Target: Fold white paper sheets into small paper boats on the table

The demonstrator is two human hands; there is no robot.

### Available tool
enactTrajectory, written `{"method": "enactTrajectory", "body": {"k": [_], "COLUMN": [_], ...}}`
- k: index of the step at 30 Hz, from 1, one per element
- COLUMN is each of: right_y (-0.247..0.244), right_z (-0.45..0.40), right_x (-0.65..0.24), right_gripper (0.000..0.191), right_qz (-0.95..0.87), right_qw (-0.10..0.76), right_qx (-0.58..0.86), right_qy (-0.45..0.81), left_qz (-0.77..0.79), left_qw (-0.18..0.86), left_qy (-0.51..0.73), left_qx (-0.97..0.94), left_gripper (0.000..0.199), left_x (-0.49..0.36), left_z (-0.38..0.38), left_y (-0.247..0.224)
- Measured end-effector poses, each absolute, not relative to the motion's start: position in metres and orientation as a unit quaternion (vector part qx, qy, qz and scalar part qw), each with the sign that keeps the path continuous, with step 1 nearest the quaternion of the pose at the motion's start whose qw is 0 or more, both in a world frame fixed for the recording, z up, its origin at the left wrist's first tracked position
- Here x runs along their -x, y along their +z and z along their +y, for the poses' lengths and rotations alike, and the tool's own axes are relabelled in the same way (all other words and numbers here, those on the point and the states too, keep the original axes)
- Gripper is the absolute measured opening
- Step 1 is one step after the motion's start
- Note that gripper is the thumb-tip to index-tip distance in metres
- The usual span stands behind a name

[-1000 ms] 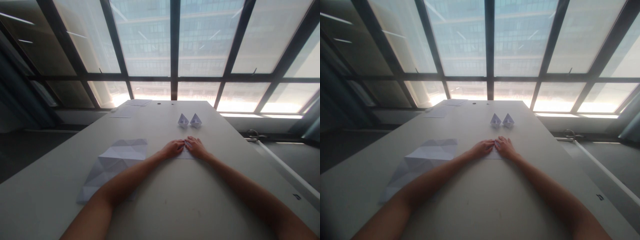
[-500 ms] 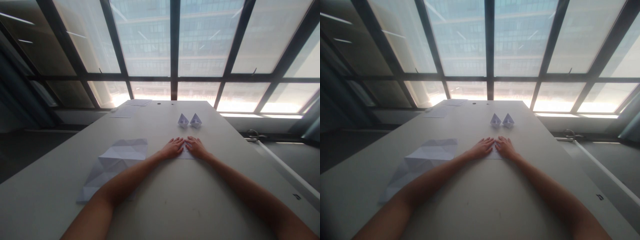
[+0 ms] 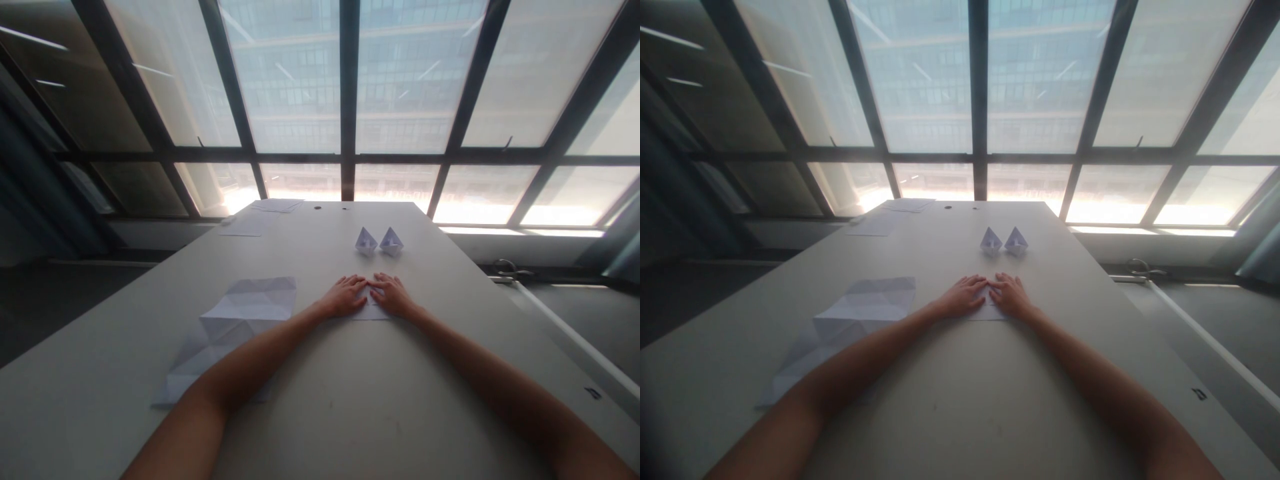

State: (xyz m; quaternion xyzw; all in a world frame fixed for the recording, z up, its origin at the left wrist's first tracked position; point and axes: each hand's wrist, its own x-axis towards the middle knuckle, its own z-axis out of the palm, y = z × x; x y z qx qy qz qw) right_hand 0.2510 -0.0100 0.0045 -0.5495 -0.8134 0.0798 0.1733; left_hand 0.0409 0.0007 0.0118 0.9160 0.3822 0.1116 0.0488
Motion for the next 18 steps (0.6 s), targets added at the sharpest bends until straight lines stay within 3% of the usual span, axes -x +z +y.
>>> {"method": "enactTrajectory", "body": {"k": [18], "right_y": [0.0097], "right_z": [-0.0190], "right_x": [-0.2463], "right_gripper": [0.037], "right_qz": [-0.859], "right_qw": [0.177], "right_qx": [0.479], "right_qy": [0.042], "left_qz": [0.395], "left_qw": [0.072], "left_qy": [0.091], "left_qx": [-0.911], "left_gripper": [0.065], "left_x": [-0.0403], "left_z": [0.0049], "left_y": [0.0039]}}
